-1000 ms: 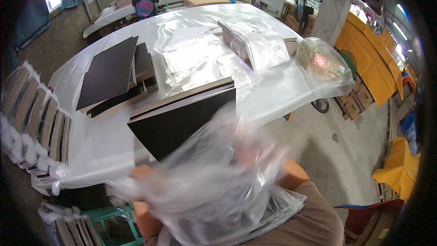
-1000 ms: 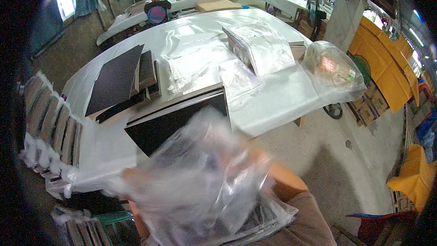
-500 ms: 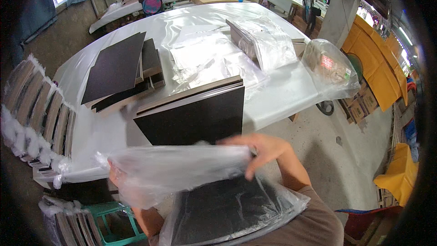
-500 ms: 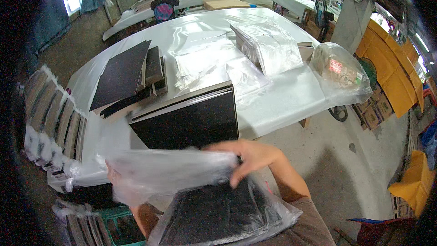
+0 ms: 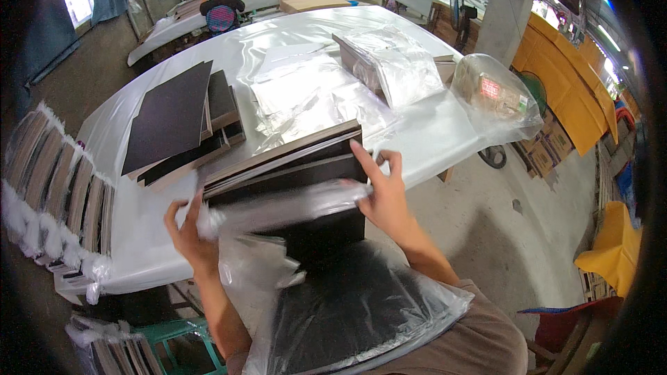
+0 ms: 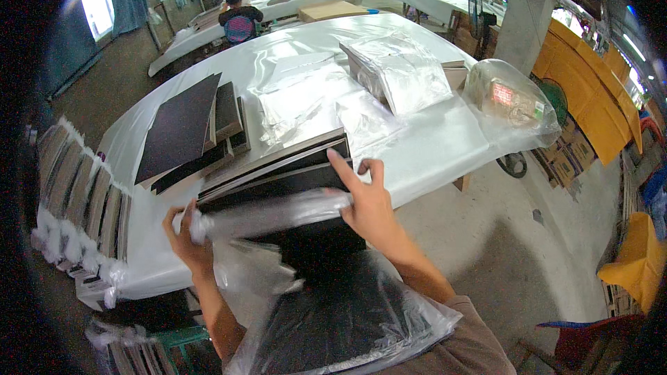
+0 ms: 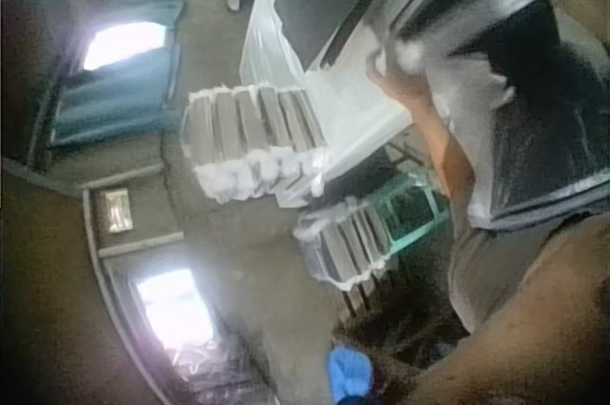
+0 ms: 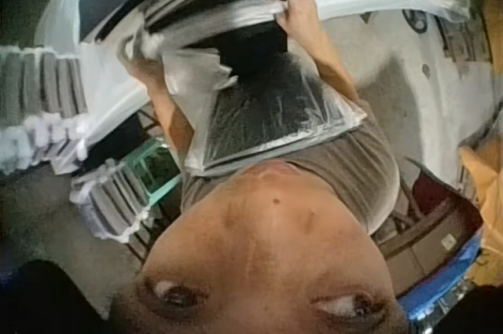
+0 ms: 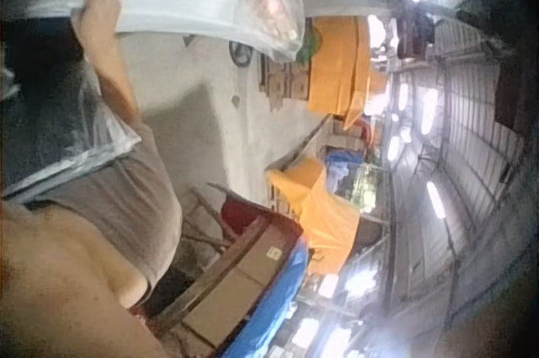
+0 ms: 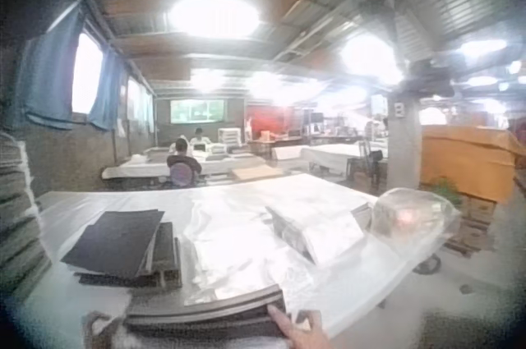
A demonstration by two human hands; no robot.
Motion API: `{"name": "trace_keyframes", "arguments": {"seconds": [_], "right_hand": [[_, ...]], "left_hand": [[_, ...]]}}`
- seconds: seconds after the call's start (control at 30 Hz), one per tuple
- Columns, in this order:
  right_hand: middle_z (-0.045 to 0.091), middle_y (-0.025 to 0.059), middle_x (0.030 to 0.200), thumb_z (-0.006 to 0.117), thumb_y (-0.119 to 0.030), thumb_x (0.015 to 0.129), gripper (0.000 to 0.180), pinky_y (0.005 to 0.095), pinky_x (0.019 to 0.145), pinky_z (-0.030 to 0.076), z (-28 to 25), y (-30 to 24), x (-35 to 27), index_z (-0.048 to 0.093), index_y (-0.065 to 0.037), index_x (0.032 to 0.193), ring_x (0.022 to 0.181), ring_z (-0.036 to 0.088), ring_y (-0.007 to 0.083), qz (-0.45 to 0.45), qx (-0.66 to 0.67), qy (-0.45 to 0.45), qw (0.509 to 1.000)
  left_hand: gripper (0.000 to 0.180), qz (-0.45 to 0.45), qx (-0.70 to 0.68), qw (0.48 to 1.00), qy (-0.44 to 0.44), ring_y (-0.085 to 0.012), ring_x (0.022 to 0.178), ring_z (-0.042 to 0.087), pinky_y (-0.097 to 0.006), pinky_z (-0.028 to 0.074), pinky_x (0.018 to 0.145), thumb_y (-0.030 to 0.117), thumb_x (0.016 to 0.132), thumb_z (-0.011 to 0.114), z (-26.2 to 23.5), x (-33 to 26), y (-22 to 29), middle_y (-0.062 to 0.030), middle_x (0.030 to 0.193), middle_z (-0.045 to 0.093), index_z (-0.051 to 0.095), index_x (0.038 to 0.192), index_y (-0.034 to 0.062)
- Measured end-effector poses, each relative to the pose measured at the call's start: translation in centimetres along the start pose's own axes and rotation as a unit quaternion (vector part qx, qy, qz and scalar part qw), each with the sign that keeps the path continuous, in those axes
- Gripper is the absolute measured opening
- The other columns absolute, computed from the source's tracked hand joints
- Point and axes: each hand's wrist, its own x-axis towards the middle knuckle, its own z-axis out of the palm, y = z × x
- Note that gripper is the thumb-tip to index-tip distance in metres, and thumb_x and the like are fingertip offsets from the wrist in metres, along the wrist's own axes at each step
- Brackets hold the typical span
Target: The person wraps individual black folders in clear plastic bags, pulling the bag over the folder and smoothing it down before moving the item to the side.
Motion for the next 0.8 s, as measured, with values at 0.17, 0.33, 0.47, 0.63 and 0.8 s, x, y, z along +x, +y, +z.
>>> {"name": "trace_keyframes", "arguments": {"seconds": [0.17,0.33,0.47,0.63,0.8], "right_hand": [[0.041,0.0124,0.089,0.065,0.002,0.058,0.053,0.0257,0.054,0.043,-1.7,0.6,-4.1,0.058,-0.017,0.107,0.059,0.053,0.0174,-0.074,0.0,0.101,0.992],[0.055,0.0057,0.08,0.068,0.001,0.059,0.024,0.0199,0.058,0.043,-6.9,1.0,-0.6,0.066,-0.005,0.082,0.059,0.051,0.0112,0.046,0.315,-0.211,0.924],[0.059,0.0092,0.089,0.069,-0.005,0.065,0.047,0.0232,0.065,0.047,-6.7,2.9,-0.6,0.051,-0.001,0.108,0.068,0.056,0.0117,0.313,0.538,-0.354,0.698],[0.057,0.011,0.089,0.06,-0.01,0.076,0.055,0.0211,0.056,0.045,-0.9,11.0,-9.4,0.034,-0.001,0.123,0.069,0.057,0.0139,0.44,0.516,-0.409,0.611],[0.056,0.0102,0.09,0.06,-0.013,0.075,0.042,0.0238,0.066,0.044,4.3,13.1,-14.2,0.042,-0.002,0.111,0.078,0.055,0.0169,0.553,0.434,-0.343,0.623]], "left_hand": [[0.022,-0.273,-0.213,0.938,-0.025,-0.021,0.061,0.058,-0.026,0.047,0.056,0.003,0.067,0.064,-3.4,-5.7,0.9,-0.0109,0.063,0.056,0.058,0.086,-0.0055],[0.021,-0.494,-0.517,0.68,-0.158,-0.0246,0.073,0.059,-0.032,0.048,0.059,0.011,0.077,0.057,-6.3,-4.7,0.9,-0.0151,0.078,0.059,0.055,0.09,-0.0063],[0.022,-0.634,-0.411,0.52,-0.398,-0.0225,0.084,0.057,-0.029,0.046,0.07,0.014,0.077,0.058,-3.7,-3.8,0.4,-0.0122,0.091,0.059,0.057,0.093,-0.0011],[0.027,-0.564,-0.451,0.53,-0.445,-0.0146,0.086,0.054,-0.028,0.043,0.078,0.02,0.076,0.062,-0.2,-14.1,-3.6,-0.0055,0.093,0.059,0.059,0.097,0.0035],[0.043,-0.598,-0.412,0.568,-0.387,-0.0179,0.098,0.049,-0.029,0.039,0.084,0.027,0.08,0.057,1.7,-23.3,-3.4,-0.0087,0.107,0.053,0.047,0.112,0.0005]]}}
